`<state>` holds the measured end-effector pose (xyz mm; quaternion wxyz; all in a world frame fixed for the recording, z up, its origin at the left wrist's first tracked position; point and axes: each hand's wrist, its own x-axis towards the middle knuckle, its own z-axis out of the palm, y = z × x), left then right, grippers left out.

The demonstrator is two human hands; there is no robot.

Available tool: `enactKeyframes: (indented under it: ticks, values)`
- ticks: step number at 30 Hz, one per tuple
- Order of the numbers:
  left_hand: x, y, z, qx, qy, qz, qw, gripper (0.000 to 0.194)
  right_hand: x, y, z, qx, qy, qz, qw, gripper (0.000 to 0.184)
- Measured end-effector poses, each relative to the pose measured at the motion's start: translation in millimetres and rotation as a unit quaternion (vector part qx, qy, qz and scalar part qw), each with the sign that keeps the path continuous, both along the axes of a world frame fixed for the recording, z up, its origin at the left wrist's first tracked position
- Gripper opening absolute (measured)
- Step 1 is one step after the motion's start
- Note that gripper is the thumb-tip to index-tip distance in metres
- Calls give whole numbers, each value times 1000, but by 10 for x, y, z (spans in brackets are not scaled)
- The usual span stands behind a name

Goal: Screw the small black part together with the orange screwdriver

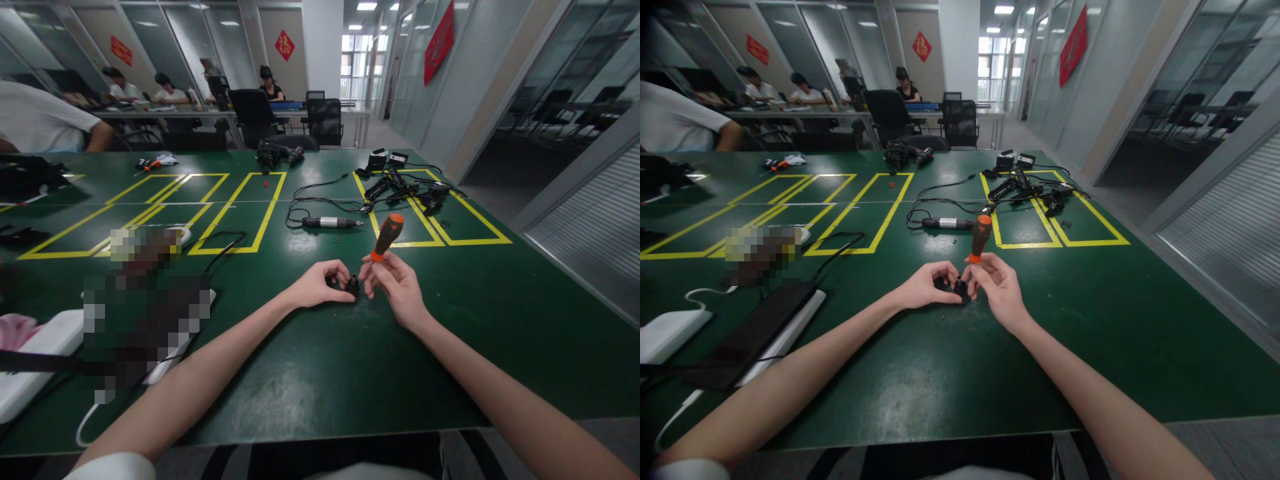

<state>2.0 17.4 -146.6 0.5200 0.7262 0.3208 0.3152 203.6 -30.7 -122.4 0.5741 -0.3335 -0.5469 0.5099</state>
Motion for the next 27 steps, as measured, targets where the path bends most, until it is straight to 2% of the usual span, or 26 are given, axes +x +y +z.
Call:
enactKeyframes:
  ticks: [8,16,23,27]
  values:
    - [-5,-3,6,7,-4,4,1000,40,9,13,14,-1,-22,-38,999,33]
    - [-4,1,-8,15,3,6,1000,38,9,-12,-8,1,2,-1,1000,32]
    - [-7,1,4,12,4,-3,1000,36,8,7,-11,10,-23,-32,999,26]
    - [-4,5,4,17,8,-3,1000,35,11,16,-11,7,-18,-17,1000,28]
